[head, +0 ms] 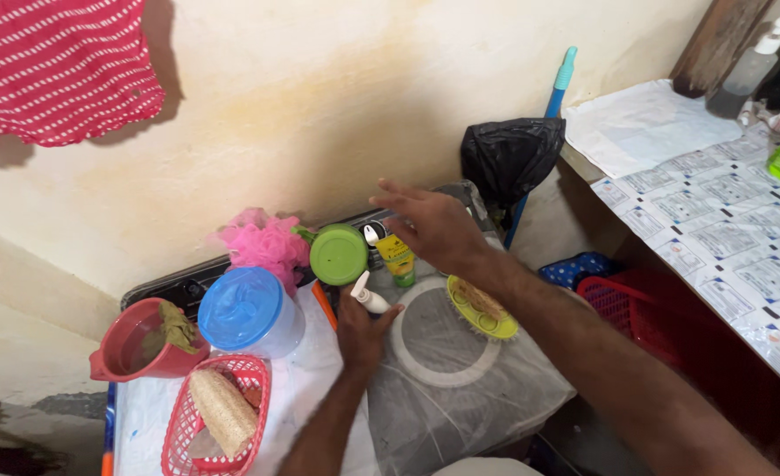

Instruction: The person organizes various toiletries and containers on a washing machine and a nearby table. They move a red bucket, a blue container, a yellow tube, a green bottle, a pink loofah, a soap dish, and a toothbrush, placing them in different locations on the surfaces.

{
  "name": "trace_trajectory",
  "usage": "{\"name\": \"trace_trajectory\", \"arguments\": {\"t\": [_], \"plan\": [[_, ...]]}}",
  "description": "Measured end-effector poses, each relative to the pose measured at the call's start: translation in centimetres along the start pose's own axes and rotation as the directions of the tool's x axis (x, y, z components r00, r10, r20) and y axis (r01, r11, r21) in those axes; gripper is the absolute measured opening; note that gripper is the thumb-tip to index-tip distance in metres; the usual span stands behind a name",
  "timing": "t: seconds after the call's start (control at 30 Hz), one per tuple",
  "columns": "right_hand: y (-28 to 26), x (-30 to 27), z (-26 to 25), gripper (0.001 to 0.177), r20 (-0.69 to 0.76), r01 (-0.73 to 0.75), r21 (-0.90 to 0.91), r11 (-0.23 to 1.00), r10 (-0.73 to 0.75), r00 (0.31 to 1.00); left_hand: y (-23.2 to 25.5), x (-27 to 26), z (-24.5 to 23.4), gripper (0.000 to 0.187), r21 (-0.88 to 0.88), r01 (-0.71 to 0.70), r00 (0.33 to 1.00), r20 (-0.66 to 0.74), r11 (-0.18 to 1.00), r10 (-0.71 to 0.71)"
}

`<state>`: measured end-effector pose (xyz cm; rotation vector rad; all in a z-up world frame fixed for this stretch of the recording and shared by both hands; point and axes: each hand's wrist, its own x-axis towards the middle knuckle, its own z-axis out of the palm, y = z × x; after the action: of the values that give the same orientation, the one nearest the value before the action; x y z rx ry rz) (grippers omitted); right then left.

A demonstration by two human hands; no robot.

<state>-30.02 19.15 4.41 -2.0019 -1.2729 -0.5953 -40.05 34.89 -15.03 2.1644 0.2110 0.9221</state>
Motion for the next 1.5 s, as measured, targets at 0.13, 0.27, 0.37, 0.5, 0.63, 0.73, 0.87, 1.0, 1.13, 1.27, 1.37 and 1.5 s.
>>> {"name": "trace_trajectory", "arguments": {"t": [0.13, 0.27, 0.37, 0.5, 0.63, 0.73, 0.87, 1.0, 1.13, 1.27, 1.37, 1.5], "plan": [[0.2, -0.5, 0.4, 0.029, 0.024, -0.035, 0.027, 0.999, 0.035, 0.999, -1.1, -0.6, 1.5, 0.086, 0.115, 0.087, 0.994, 0.062, 0.99, -0.095], [0.4, -0.7, 0.2, 0.024, 0.024, -0.099, 0.001, 0.995, 0.099, 0.995, -3.0, -0.5, 0.1, 0.08, 0.061, 0.056, 0.981, 0.182, 0.997, -0.066], [0.4, -0.6, 0.1, 0.022, 0.049, -0.126, 0.017, 0.992, 0.125, 0.991, -3.1, -0.1, 0.1, 0.078, 0.066, 0.025, 0.98, 0.196, 0.997, -0.038], [0.1, -0.6, 0.4, 0.021, 0.038, -0.072, 0.028, 0.997, 0.071, 0.997, -2.3, -0.1, 0.6, 0.079, 0.089, 0.051, 0.989, 0.131, 0.995, -0.063], [0.1, -0.8, 0.6, 0.02, 0.049, -0.093, 0.028, 0.995, 0.092, 0.995, -2.1, -0.2, 0.0, 0.072, 0.115, 0.023, 0.995, 0.089, 0.993, -0.033], [0.4, -1.0, 0.6, 0.018, 0.031, -0.07, 0.027, 0.997, 0.07, 0.997, -2.5, -0.5, -0.9, 0.07, 0.14, 0.067, 0.994, 0.072, 0.988, -0.078], [0.4, -1.0, 0.8, 0.018, 0.072, -0.118, 0.038, 0.992, 0.115, 0.991, -2.7, -0.4, -1.4, 0.069, 0.124, 0.027, 0.995, 0.087, 0.992, -0.038], [0.0, -0.8, 1.4, 0.019, 0.076, -0.11, 0.039, 0.993, 0.107, 0.991, -2.0, -0.3, -1.7, 0.073, 0.154, 0.069, 0.989, 0.118, 0.986, -0.088], [-0.1, -0.6, 1.9, 0.022, 0.077, -0.061, 0.019, 0.998, 0.06, 0.995, -1.8, -0.7, -2.6, 0.082, 0.093, 0.022, 0.994, 0.107, 0.995, -0.031], [-0.5, -0.3, 2.3, 0.025, 0.107, -0.109, 0.039, 0.993, 0.104, 0.989, -2.4, -1.2, -3.8, 0.076, -0.047, 0.112, 0.991, 0.072, 0.993, -0.108], [-0.7, -0.1, 2.5, 0.027, 0.109, -0.104, 0.036, 0.994, 0.099, 0.989, -2.5, -0.8, -5.0, 0.065, -0.116, 0.065, 0.997, -0.021, 0.991, -0.068], [-0.7, 0.1, 2.8, 0.03, 0.136, -0.12, 0.043, 0.992, 0.113, 0.984, -0.3, 1.7, -6.4, 0.061, -0.08, -0.179, 0.965, -0.207, 0.981, 0.159]]}}
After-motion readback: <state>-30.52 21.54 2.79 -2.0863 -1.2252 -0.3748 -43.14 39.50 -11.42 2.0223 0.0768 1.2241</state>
